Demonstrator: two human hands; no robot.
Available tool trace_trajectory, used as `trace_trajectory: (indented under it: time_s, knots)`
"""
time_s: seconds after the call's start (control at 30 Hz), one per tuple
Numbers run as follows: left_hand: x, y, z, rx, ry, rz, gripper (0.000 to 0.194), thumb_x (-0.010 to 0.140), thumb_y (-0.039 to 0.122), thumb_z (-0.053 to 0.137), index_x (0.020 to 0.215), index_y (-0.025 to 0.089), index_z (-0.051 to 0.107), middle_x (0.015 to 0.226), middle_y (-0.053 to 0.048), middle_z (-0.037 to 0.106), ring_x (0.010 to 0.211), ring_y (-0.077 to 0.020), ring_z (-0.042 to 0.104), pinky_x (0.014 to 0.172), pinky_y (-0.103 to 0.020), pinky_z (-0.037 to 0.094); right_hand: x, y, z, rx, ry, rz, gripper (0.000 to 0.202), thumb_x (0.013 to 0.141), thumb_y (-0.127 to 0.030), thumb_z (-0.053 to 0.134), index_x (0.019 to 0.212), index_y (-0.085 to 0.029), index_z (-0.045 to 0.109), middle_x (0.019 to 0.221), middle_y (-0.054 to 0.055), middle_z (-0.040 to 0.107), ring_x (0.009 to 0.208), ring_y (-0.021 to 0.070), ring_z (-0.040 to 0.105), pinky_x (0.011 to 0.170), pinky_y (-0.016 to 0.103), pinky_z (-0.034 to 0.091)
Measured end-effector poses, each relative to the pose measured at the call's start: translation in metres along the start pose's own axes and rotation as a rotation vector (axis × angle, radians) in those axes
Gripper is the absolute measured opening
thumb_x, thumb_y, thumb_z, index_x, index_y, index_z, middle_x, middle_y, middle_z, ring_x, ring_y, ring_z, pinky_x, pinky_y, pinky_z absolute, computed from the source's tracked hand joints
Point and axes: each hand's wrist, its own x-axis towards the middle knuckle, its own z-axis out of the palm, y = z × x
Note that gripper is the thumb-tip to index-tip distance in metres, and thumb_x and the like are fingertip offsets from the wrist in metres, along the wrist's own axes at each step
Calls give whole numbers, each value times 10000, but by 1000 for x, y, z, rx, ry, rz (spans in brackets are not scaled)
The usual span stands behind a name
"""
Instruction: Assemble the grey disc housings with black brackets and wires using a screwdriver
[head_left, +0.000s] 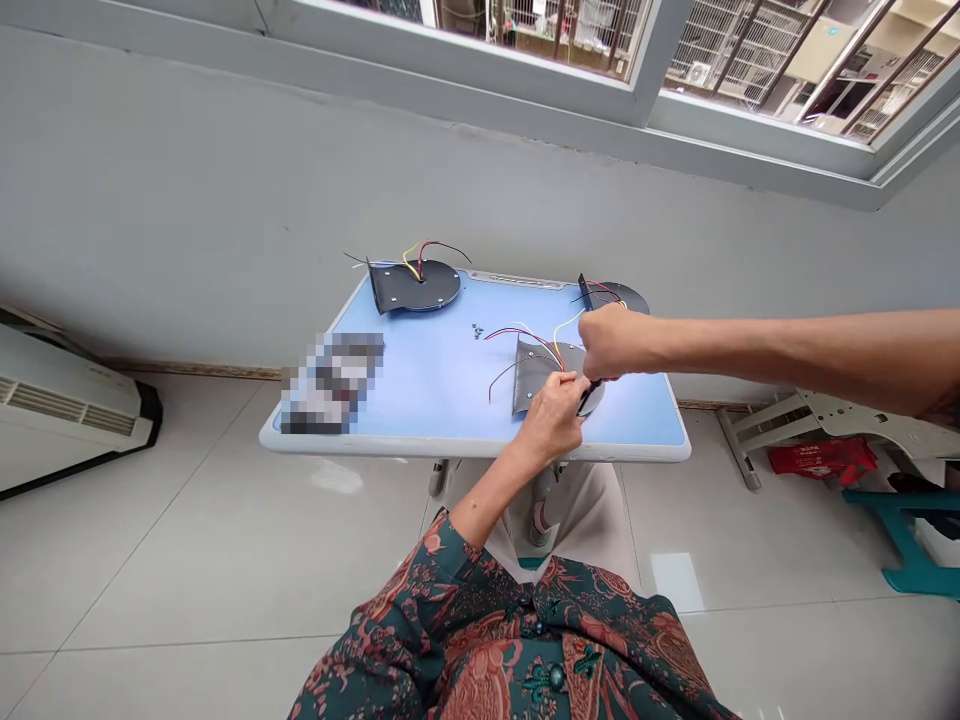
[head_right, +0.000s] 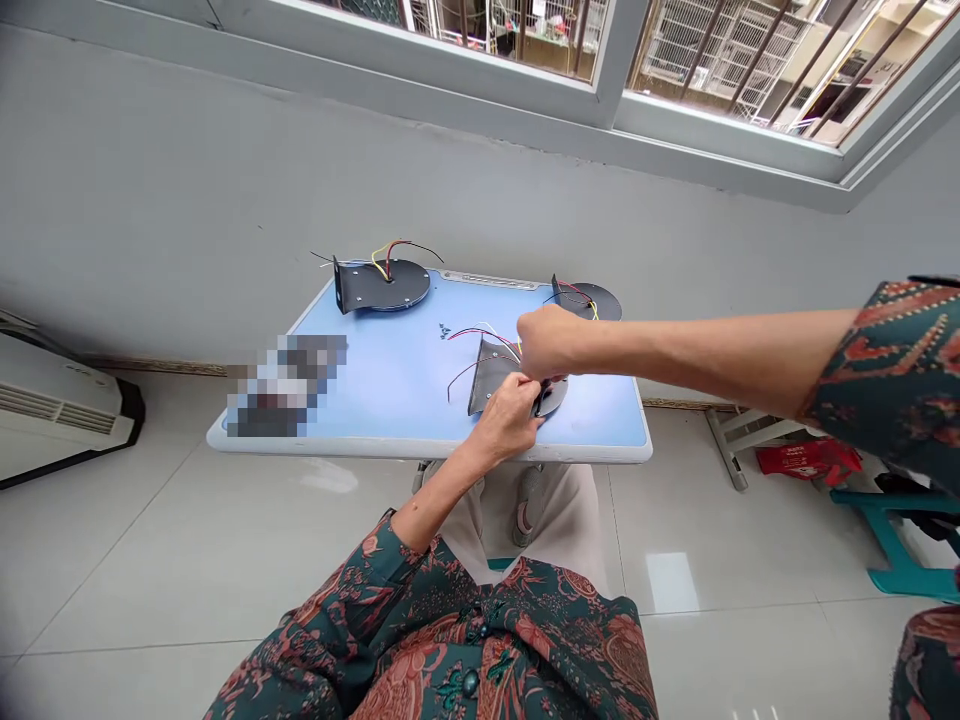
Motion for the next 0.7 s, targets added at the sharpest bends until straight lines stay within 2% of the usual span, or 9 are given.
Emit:
trace_trajectory:
  time_s: [0.1,0.2,0.27,0.33,0.4,0.47,0.53,0.63,0.7]
  knots:
    - [1,-2,3,-2,7,14,523,740,40,681,1221,209,561,1251,-96,663,1365,-306,489,1065,-456,526,-2,3,-6,56,-90,225,142,727,-113,652,587,-135,655,543,42,585,542,147,527,559,296,386]
    - [1,-4,5,-9,3,52,571,737,16,656,1270,189,544,1313,-114,654,1374,-314,491,1107,-472,501,-17,19,-5,19,-36,134,245,740,-133,653,502,-158,601,537,49,600,556,151,530,556,293,363]
    - [-3,-3,3,-45,22,97,618,741,13,645,1322,186,523,1338,-124,649,1365,-305,512,1119,-474,496,-33,39,2,90,100,100,333,781,-219,642,459,-177,567,499,43,568,534,144,493,533,291,324]
    - [-13,-2,-2,-104,106,144,590,791,47,628,1354,177,513,1354,-141,645,1330,-287,559,1128,-470,492,-51,64,21,344,249,94,366,823,-324,624,490,-182,571,483,15,509,495,114,410,509,280,274]
    - [-29,-1,-11,-159,262,151,438,883,106,572,1316,172,552,1339,-144,659,1296,-259,597,1109,-434,508,-66,90,51,771,258,134,409,861,-487,598,585,-186,580,490,-22,438,462,87,303,477,265,213]
    - [-43,-3,-23,-168,436,32,276,968,186,505,1222,204,612,1228,-109,717,1200,-230,658,1076,-408,523,-75,111,90,1170,210,141,463,821,-643,635,747,-186,611,603,-16,509,479,71,254,466,255,164]
    - [-51,-7,-37,-139,566,-237,198,993,261,493,1110,221,647,1103,-83,744,1052,-218,704,996,-383,550,-75,124,128,1515,255,71,593,734,-723,700,991,-192,649,755,7,561,515,73,274,468,257,196]
    - [-46,-15,-54,-66,392,-613,189,963,317,550,1054,202,669,984,-70,754,871,-221,714,857,-354,552,-63,126,169,1736,304,-57,566,709,-652,785,1013,-195,644,817,6,517,610,103,408,542,281,360]
    - [-34,-18,-61,-20,228,-709,239,982,369,530,1012,200,697,904,-64,757,881,-236,714,841,-341,527,-50,121,179,1739,282,-153,502,741,-612,774,964,-186,630,831,8,530,664,116,473,628,294,431]
